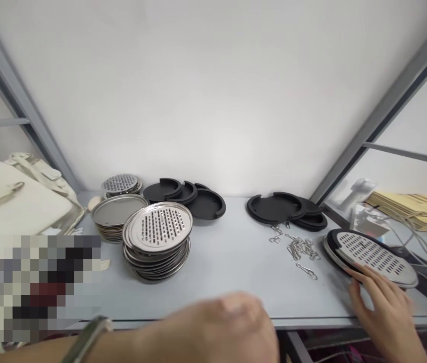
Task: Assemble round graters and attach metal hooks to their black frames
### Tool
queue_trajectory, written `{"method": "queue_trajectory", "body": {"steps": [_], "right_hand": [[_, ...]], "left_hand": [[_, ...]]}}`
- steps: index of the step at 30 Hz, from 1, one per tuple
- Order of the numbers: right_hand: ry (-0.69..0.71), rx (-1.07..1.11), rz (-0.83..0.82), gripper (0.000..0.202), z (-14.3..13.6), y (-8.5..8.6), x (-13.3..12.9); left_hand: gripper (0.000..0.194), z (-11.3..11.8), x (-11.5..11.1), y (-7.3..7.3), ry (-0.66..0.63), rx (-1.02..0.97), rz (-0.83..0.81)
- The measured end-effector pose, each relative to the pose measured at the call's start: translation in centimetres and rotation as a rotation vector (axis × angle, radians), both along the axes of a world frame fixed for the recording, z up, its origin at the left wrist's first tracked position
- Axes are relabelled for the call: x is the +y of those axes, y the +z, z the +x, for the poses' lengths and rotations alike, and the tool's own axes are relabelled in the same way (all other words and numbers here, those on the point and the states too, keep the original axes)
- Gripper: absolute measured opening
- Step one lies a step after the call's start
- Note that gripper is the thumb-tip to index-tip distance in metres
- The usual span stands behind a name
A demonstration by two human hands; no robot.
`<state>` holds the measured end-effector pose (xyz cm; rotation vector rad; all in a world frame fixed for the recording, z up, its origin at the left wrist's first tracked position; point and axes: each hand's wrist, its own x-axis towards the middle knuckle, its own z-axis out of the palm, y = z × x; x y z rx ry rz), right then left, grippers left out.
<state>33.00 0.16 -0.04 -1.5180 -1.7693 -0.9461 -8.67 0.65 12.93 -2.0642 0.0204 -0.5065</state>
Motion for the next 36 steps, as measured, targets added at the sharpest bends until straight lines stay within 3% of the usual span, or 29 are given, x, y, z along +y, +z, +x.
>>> {"method": "queue_trajectory", "body": {"steps": [2,4,7,9,10,14,20,24,30,36], "right_hand": [[0.034,0.028,-0.012,0.014,-1.4,0.2,0.2],[0.113,0.055,-0.036,0.014,-3.2,0.3,0.4],[0.223,0.111,-0.090,0.017,-6.4,0.3,0.6],[0.282,0.125,-0.150,0.020,-8.4,0.0,0.6],[0.305,0.126,-0.180,0.021,-9.3,-0.2,0.6],[0.394,0.181,-0.283,0.024,-11.4,-1.1,0.4],[0.380,0.274,-0.308,0.018,-11.4,-1.2,0.2],[0.358,0.321,-0.311,0.014,-11.5,-1.3,0.1],[0.355,0.341,-0.316,0.009,-11.7,-1.5,0.1],[0.332,0.359,-0.319,0.009,-11.6,-1.7,-0.1]], "left_hand": [[0.022,-3.0,2.4,2.1,0.147,-0.169,-0.242],[0.023,-6.9,5.9,4.2,0.295,-0.267,-0.363],[0.029,-13.7,11.6,6.4,0.679,-0.347,-0.617],[0.029,-18.0,14.5,7.0,0.982,-0.373,-0.890],[0.031,-20.0,15.4,7.0,1.061,-0.400,-0.921],[0.038,-24.7,16.4,5.7,1.176,-0.448,-1.012],[0.035,-25.6,15.8,3.9,1.196,-0.447,-1.130],[0.033,-24.6,16.3,4.0,1.280,-0.502,-1.020],[0.029,-22.0,17.5,3.8,1.268,-0.470,-0.956],[0.024,-22.6,17.9,2.7,1.241,-0.583,-0.881]]}}
